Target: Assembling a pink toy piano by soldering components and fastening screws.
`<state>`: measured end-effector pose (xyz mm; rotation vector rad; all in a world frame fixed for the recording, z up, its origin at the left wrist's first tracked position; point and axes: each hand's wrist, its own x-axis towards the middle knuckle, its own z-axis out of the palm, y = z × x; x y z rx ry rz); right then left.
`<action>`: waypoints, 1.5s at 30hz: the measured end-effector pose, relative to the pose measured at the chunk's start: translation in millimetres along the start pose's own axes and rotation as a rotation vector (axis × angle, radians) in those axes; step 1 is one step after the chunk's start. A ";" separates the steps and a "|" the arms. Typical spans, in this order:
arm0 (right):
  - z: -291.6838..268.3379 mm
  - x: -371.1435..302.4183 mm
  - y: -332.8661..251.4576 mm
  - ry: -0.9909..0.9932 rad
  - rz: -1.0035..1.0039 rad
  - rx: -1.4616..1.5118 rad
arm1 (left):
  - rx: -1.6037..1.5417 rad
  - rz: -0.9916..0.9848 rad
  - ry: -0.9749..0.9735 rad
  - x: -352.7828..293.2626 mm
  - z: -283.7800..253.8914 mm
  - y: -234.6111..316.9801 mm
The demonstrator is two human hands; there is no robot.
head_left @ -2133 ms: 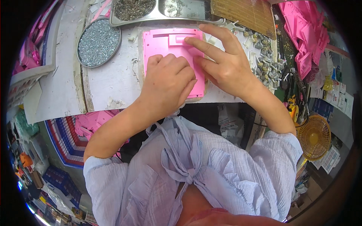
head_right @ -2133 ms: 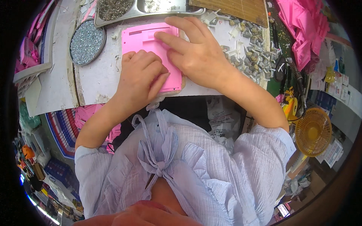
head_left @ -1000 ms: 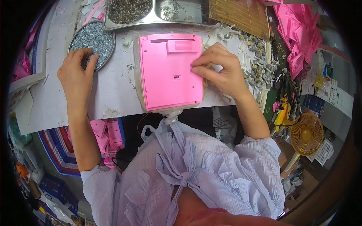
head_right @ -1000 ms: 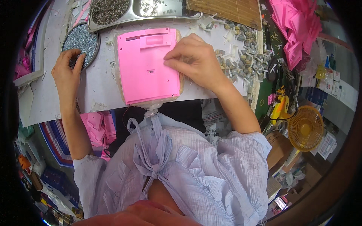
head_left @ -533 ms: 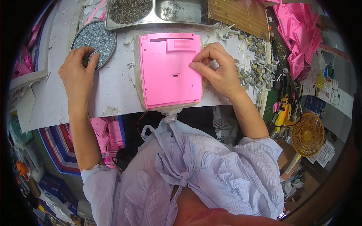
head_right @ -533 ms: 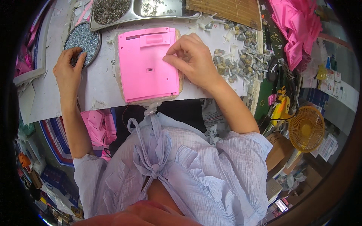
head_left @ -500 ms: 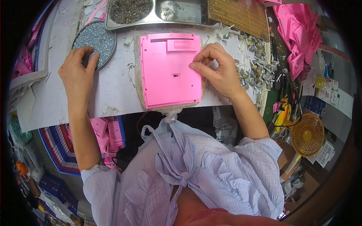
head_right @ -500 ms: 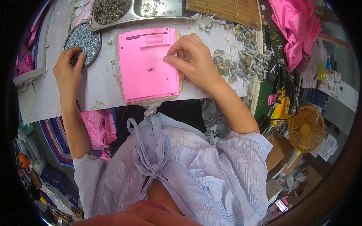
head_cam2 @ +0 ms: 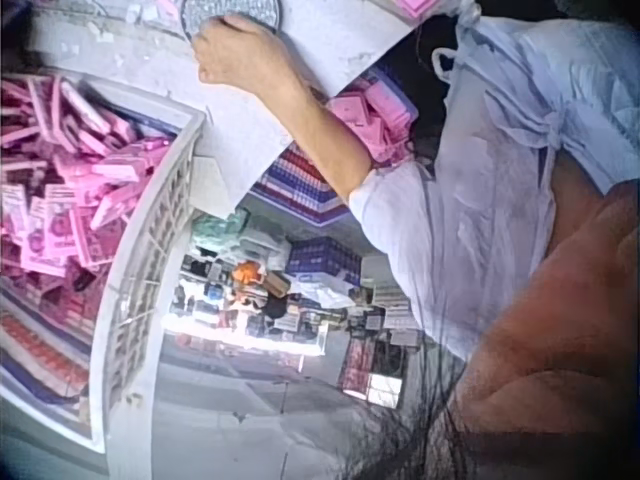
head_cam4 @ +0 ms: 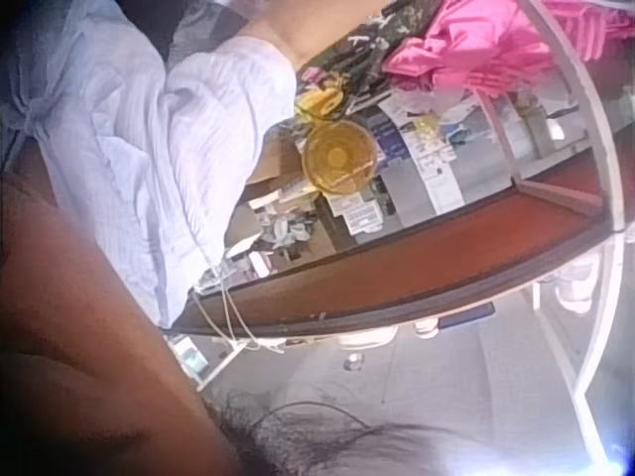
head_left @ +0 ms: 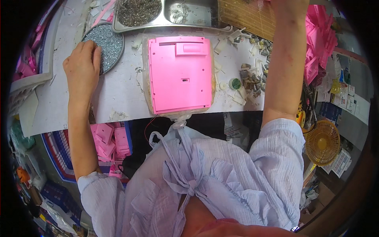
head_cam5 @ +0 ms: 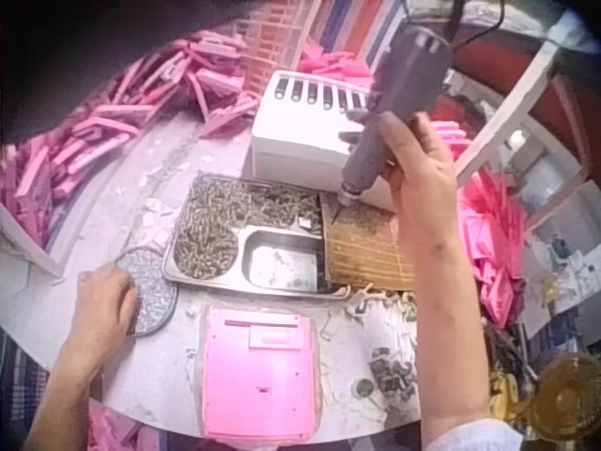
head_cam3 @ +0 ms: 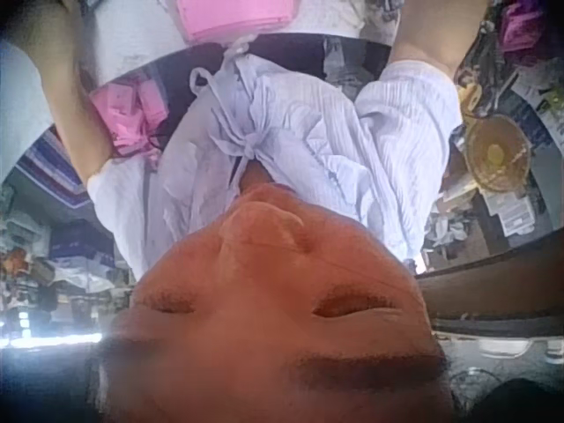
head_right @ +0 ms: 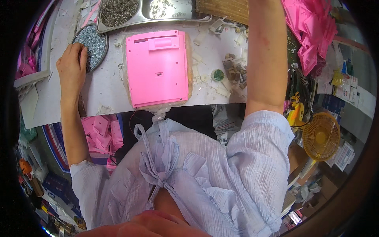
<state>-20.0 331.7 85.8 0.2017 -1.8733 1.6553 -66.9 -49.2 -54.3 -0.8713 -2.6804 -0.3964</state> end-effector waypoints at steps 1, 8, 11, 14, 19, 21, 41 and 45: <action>-3.2 2.3 -5.0 -0.062 0.060 -0.024 | 0.010 0.015 -0.008 1.4 1.5 -2.8; 11.4 -47.9 -35.5 -0.270 0.235 0.350 | -0.208 -0.157 -0.215 13.7 -18.2 -9.8; 16.1 -94.4 -45.3 -0.167 0.250 0.411 | -0.598 -0.172 -0.228 0.0 -28.7 10.6; 28.6 -138.6 -56.3 -0.236 0.235 0.560 | -0.574 0.304 -0.077 -36.7 -43.9 81.3; 37.0 -163.7 -89.8 -0.363 0.170 0.584 | -0.758 0.422 0.000 -67.1 -35.9 141.8; 39.3 -164.3 -92.2 -0.385 0.154 0.606 | -0.779 0.426 0.051 -71.3 -32.8 145.9; 47.5 -178.0 -100.8 -0.300 0.381 0.523 | -0.691 0.646 -0.048 -55.2 -42.4 145.7; 35.4 -195.8 -89.8 -0.202 0.381 0.475 | -0.798 0.282 -0.020 -45.1 -42.2 130.7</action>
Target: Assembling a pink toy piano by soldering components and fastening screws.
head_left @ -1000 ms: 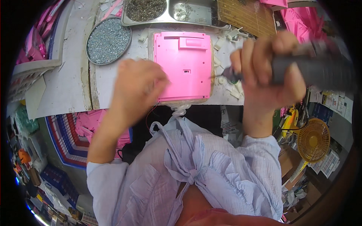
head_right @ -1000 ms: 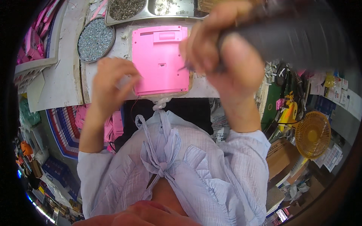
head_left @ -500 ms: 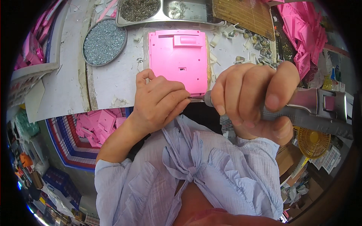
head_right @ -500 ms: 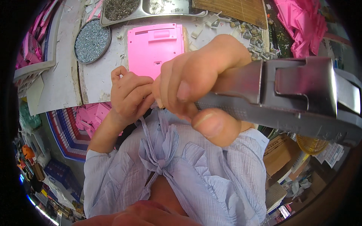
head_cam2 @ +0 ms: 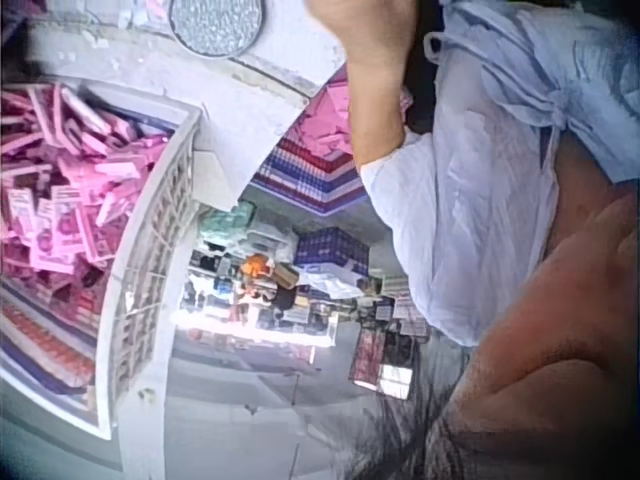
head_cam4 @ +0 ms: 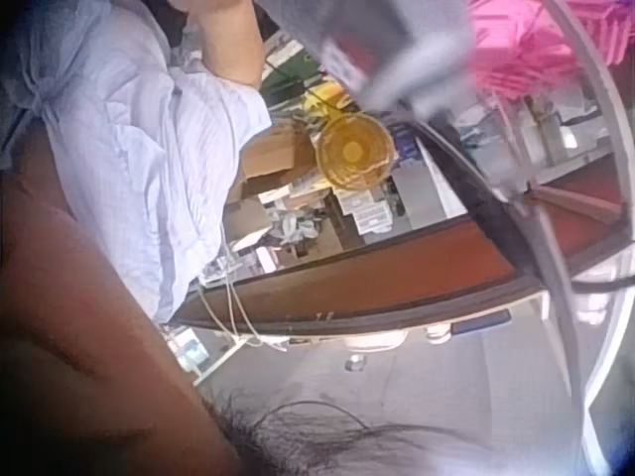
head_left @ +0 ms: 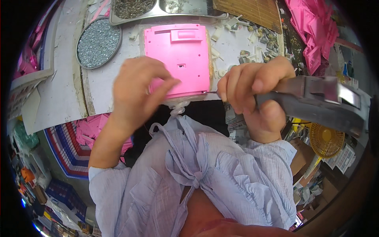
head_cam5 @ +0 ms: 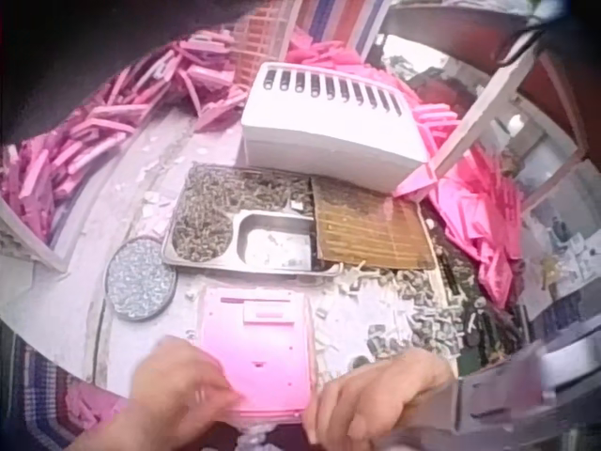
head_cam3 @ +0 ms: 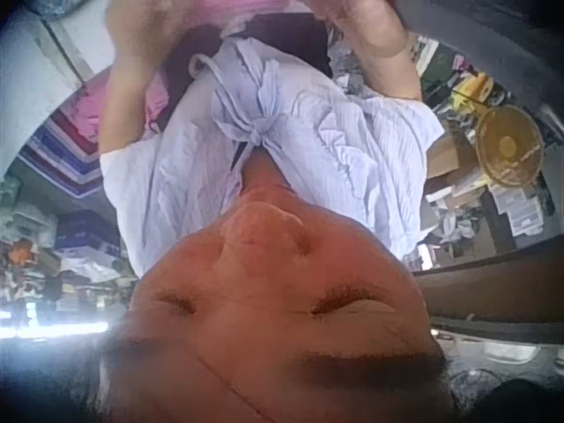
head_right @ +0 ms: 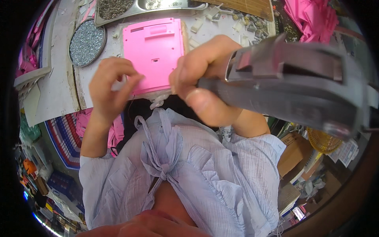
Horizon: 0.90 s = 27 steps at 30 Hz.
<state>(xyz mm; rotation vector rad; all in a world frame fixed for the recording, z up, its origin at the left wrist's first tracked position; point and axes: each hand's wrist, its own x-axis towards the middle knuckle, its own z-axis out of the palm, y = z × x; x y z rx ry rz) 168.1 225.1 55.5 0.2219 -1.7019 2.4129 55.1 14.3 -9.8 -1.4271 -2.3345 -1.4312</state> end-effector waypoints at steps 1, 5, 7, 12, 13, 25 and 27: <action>-3.6 -5.9 2.8 0.026 -0.001 -0.016 | -0.055 -0.102 -0.003 -0.7 2.0 -4.8; -8.9 -22.5 14.5 0.103 -0.004 -0.031 | 0.011 -0.120 -0.081 -0.3 15.6 -6.2; -7.5 -26.6 18.2 0.118 -0.029 -0.033 | 0.083 -0.028 -0.098 1.8 18.9 -8.5; -9.8 -27.3 35.4 0.010 -0.125 -0.173 | 0.116 0.225 -0.119 6.9 27.3 -20.3; -10.6 -26.0 38.4 -0.024 -0.160 -0.225 | 0.128 0.216 -0.148 3.1 26.5 -22.0; -19.8 17.0 41.3 -0.187 -0.216 -0.255 | 0.065 0.157 -0.159 -3.0 29.6 -27.8; -15.0 17.9 47.8 -0.201 -0.237 -0.353 | 0.056 0.139 -0.159 -5.4 30.0 -28.4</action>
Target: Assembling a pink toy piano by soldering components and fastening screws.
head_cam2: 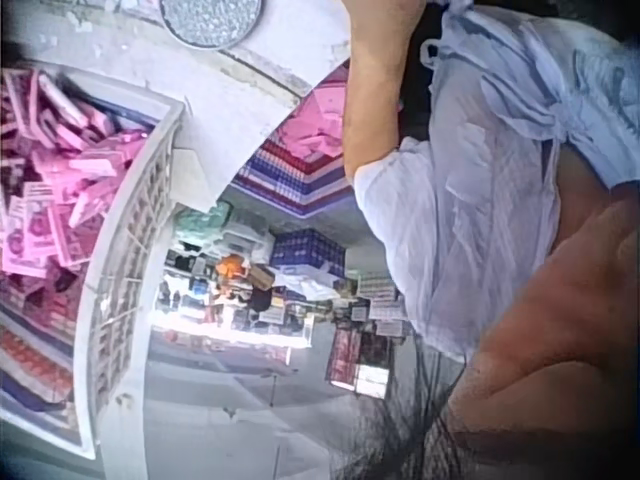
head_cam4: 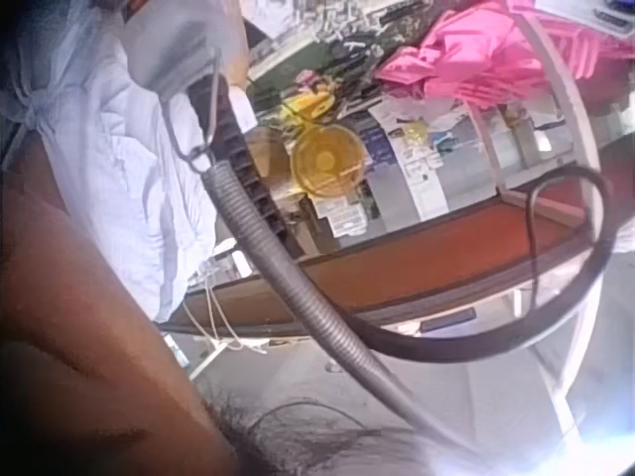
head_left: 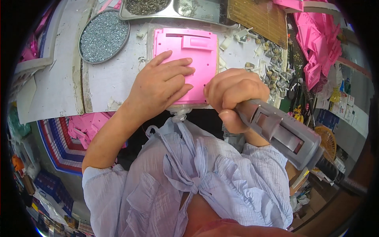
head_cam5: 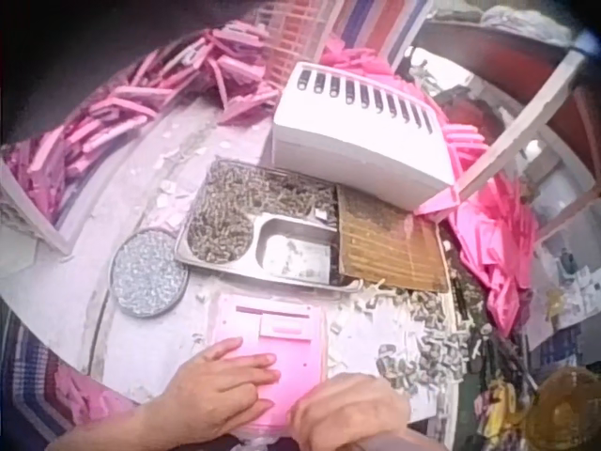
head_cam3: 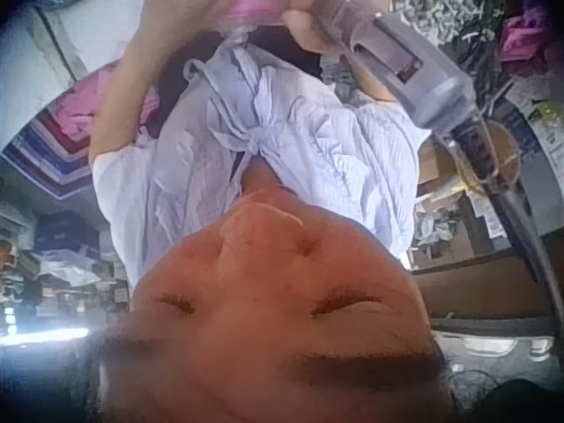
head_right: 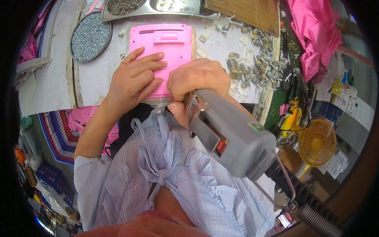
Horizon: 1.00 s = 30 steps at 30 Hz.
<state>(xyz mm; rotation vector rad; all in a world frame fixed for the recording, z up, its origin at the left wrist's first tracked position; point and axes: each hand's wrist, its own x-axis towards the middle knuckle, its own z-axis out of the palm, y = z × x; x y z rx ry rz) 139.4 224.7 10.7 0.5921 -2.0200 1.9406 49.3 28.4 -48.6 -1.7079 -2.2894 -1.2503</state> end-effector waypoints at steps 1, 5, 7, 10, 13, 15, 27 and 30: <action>0.5 1.5 1.8 -0.015 -0.005 -0.013 | -0.005 -0.006 0.001 0.0 0.2 -0.3; -22.3 19.8 3.9 -0.113 0.051 0.169 | -0.043 -0.032 -0.031 0.7 -2.5 -1.9; -28.2 27.8 3.5 -0.036 0.044 0.310 | -0.047 -0.030 -0.038 2.3 -2.3 -2.2; -36.3 27.7 16.8 -0.009 0.026 0.238 | -0.052 -0.035 -0.047 0.9 -4.7 0.5; -32.0 30.0 20.6 -0.035 0.029 0.078 | -0.054 -0.046 -0.047 1.6 -3.6 0.1; -29.9 31.4 22.0 -0.056 0.034 0.031 | -0.054 -0.057 -0.044 1.8 -2.6 0.1; -68.7 78.5 69.2 -0.005 0.032 0.255 | -0.090 -0.074 -0.032 -2.5 0.8 -0.3; -66.8 78.5 71.3 -0.040 0.093 0.295 | -0.086 -0.086 -0.041 -1.1 0.5 0.8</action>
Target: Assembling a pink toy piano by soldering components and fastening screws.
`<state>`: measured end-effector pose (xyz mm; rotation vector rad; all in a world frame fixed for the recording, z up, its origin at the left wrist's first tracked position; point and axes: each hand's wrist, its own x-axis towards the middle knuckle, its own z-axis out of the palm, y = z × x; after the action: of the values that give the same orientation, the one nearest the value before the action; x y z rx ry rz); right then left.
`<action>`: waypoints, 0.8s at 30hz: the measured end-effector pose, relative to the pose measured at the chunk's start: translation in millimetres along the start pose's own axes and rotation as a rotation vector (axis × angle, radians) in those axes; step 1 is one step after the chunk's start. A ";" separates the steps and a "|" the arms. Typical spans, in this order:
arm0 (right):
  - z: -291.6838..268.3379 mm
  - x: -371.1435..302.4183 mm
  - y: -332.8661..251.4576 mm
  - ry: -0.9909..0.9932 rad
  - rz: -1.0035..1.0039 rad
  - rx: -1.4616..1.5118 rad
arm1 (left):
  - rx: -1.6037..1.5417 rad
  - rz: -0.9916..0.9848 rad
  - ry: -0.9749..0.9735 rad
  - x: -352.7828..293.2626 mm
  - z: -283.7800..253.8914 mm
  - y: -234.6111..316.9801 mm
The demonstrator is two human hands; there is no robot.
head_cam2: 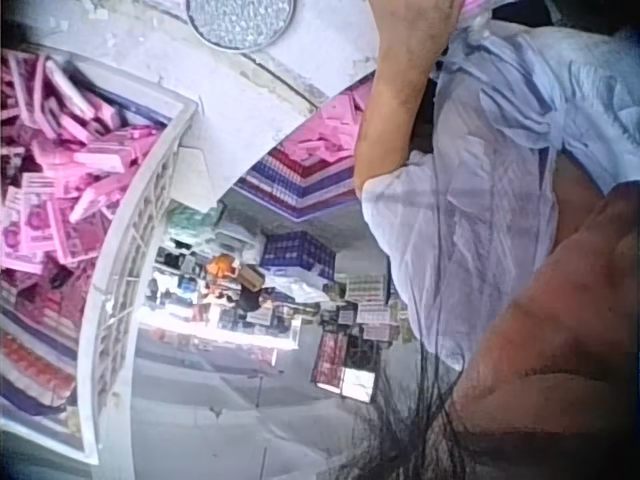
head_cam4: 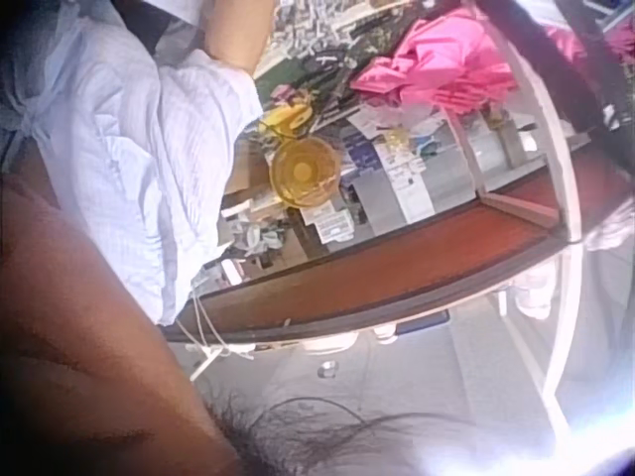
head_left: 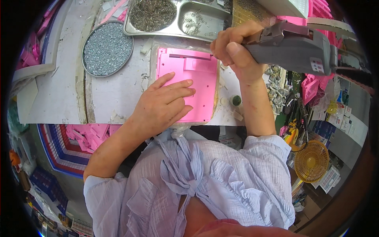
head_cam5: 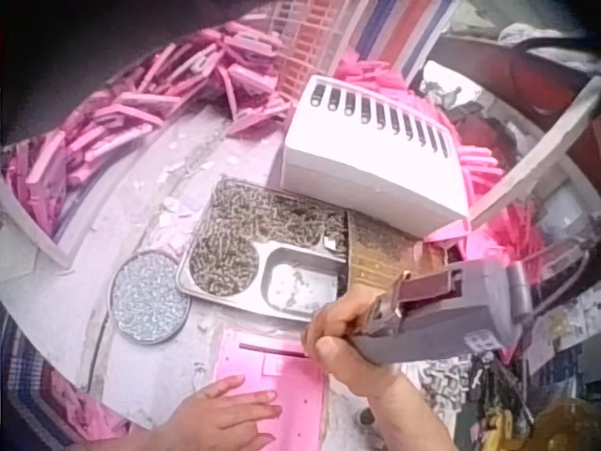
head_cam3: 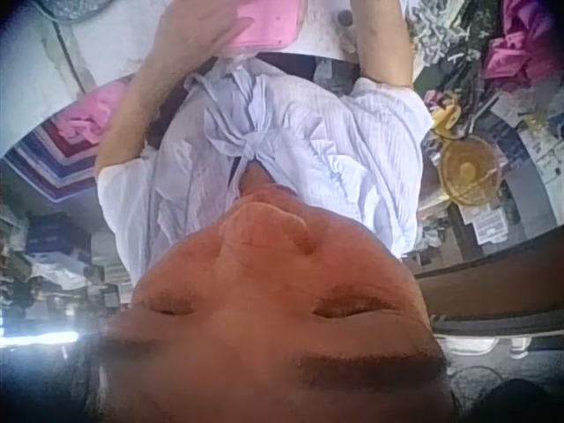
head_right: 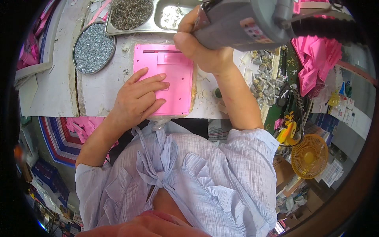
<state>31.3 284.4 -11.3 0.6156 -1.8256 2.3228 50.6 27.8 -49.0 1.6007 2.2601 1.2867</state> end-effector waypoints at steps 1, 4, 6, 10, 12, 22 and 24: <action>-1.4 0.5 -0.4 -0.009 0.023 0.014 | 0.003 -0.009 -0.006 0.6 -0.3 0.5; -1.5 8.4 -7.4 -0.096 -0.003 -0.023 | -0.016 0.002 -0.004 0.2 -2.9 2.1; -1.2 12.2 -11.3 -0.129 -0.056 -0.034 | -0.042 0.013 0.015 0.4 -6.5 2.2; 11.1 7.6 -26.3 -0.155 -0.167 -0.092 | -0.063 0.001 0.051 0.1 -3.5 2.8; 0.2 15.3 -28.3 -0.199 -0.123 -0.083 | -0.041 -0.010 0.053 1.8 -0.6 1.1; 76.6 11.4 -57.1 -0.196 -0.094 0.153 | -0.163 -0.178 0.304 -2.0 -12.8 5.4; 81.4 8.2 -52.3 -0.175 -0.083 0.173 | -0.169 -0.191 0.325 -4.2 -16.6 5.0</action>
<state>61.1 219.4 54.4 0.9266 -1.6398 2.4572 47.7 15.3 -36.6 1.1589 2.3291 1.7330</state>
